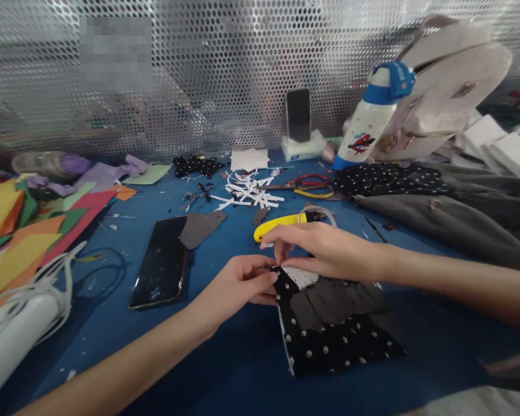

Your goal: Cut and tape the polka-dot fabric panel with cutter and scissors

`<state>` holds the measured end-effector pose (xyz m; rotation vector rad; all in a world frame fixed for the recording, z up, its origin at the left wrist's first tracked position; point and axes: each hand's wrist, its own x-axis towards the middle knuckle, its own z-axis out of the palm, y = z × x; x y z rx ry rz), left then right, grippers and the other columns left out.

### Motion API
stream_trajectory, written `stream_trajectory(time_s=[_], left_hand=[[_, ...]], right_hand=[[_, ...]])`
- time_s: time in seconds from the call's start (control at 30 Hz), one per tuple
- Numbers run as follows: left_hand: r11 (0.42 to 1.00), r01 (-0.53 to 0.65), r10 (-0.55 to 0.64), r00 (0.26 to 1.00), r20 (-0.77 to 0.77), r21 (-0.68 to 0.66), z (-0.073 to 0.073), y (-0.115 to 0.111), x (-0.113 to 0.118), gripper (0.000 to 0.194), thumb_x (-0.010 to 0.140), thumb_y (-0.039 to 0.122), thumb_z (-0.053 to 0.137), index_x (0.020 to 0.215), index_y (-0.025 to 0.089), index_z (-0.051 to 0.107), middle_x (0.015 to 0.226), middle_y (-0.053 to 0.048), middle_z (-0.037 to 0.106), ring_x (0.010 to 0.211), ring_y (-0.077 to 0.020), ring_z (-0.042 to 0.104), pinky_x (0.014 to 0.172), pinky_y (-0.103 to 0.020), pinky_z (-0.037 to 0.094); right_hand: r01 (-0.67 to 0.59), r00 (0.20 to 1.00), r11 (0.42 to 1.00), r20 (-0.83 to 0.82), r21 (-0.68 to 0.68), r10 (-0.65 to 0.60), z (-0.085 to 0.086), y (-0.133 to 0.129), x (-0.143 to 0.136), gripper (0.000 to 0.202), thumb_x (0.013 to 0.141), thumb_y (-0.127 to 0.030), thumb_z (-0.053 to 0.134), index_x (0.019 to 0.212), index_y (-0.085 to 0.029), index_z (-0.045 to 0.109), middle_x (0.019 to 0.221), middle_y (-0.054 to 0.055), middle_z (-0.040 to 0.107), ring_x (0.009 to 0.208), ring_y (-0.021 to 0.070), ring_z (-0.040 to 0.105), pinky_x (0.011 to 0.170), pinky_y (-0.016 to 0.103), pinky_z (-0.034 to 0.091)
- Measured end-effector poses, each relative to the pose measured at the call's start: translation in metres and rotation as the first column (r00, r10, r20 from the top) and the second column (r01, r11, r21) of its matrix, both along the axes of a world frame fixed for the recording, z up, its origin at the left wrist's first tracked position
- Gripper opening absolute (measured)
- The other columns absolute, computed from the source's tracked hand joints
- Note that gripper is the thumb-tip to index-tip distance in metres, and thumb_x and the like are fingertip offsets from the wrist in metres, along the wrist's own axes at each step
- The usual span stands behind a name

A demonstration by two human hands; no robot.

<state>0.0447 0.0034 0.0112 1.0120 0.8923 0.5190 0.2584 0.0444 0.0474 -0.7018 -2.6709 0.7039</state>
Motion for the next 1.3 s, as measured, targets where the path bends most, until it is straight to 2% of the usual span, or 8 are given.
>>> stream_trajectory(time_s=[0.17, 0.33, 0.53, 0.73, 0.9, 1.03, 1.3], left_hand=[[0.999, -0.048, 0.048, 0.999, -0.004, -0.009, -0.003, 0.0, 0.002, 0.026, 0.085, 0.037, 0.071, 0.101, 0.016, 0.07, 0.09, -0.005, 0.072, 0.083, -0.0168, 0.071, 0.077, -0.03, 0.059], [0.995, -0.078, 0.078, 0.997, -0.01, -0.062, -0.005, 0.002, 0.003, 0.027, 0.078, 0.038, 0.076, 0.093, 0.017, 0.069, 0.08, -0.003, 0.071, 0.075, -0.0158, 0.07, 0.068, -0.027, 0.059], [0.994, -0.071, 0.073, 0.997, 0.01, -0.082, -0.002, 0.002, 0.004, 0.025, 0.079, 0.035, 0.075, 0.094, 0.017, 0.069, 0.086, -0.004, 0.072, 0.075, -0.0152, 0.071, 0.068, -0.025, 0.059], [0.994, -0.09, 0.091, 0.996, 0.004, -0.068, 0.0, 0.002, 0.006, 0.021, 0.078, 0.032, 0.074, 0.092, 0.017, 0.069, 0.084, -0.004, 0.072, 0.073, -0.0157, 0.07, 0.066, -0.026, 0.058], [0.993, -0.087, 0.087, 0.996, -0.001, -0.084, -0.001, 0.002, 0.006, 0.021, 0.077, 0.031, 0.075, 0.091, 0.016, 0.068, 0.081, -0.004, 0.072, 0.072, -0.0161, 0.069, 0.066, -0.027, 0.058], [0.992, -0.087, 0.087, 0.996, -0.001, -0.087, 0.0, 0.002, 0.006, 0.021, 0.078, 0.031, 0.074, 0.091, 0.015, 0.068, 0.082, -0.004, 0.071, 0.072, -0.0157, 0.069, 0.069, -0.029, 0.059], [0.994, -0.075, 0.073, 0.997, -0.025, -0.081, 0.004, 0.002, 0.005, 0.018, 0.085, 0.026, 0.069, 0.095, 0.012, 0.065, 0.08, -0.003, 0.069, 0.073, -0.0135, 0.068, 0.07, -0.026, 0.059]], right_hand=[[-0.039, 0.999, 0.995, 0.019, 0.088, 0.037, -0.002, 0.003, -0.001, 0.027, 0.097, -0.017, 0.052, 0.124, -0.019, 0.05, 0.103, 0.007, 0.068, 0.093, 0.019, 0.064, 0.078, 0.028, 0.048], [-0.026, 0.999, 0.995, 0.021, 0.101, 0.024, -0.004, -0.001, 0.008, 0.021, 0.1, -0.022, 0.049, 0.121, -0.021, 0.052, 0.106, 0.008, 0.066, 0.095, 0.0193, 0.063, 0.08, 0.03, 0.048], [-0.032, 0.999, 0.998, 0.029, 0.059, 0.031, -0.006, -0.003, 0.009, 0.022, 0.102, -0.025, 0.046, 0.122, -0.021, 0.052, 0.115, 0.009, 0.064, 0.103, 0.0193, 0.062, 0.086, 0.03, 0.048], [-0.027, 0.999, 0.997, 0.032, 0.07, 0.025, -0.008, -0.006, 0.007, 0.021, 0.104, -0.027, 0.041, 0.119, -0.02, 0.054, 0.108, 0.008, 0.065, 0.097, 0.0187, 0.062, 0.083, 0.029, 0.048], [-0.038, 0.999, 0.999, 0.012, 0.03, 0.037, -0.008, -0.005, 0.008, 0.019, 0.103, -0.027, 0.044, 0.117, -0.02, 0.054, 0.107, 0.007, 0.065, 0.096, 0.0174, 0.063, 0.083, 0.027, 0.047], [-0.026, 0.999, 0.999, -0.044, -0.027, 0.025, -0.009, -0.002, 0.008, 0.016, 0.1, -0.021, 0.051, 0.116, -0.021, 0.053, 0.112, 0.005, 0.066, 0.099, 0.0149, 0.063, 0.087, 0.024, 0.047], [-0.028, 0.987, 0.982, -0.162, -0.186, -0.003, -0.011, 0.003, 0.005, 0.027, 0.093, -0.012, 0.062, 0.117, -0.018, 0.052, 0.094, 0.001, 0.067, 0.085, 0.0117, 0.065, 0.077, 0.022, 0.05]])
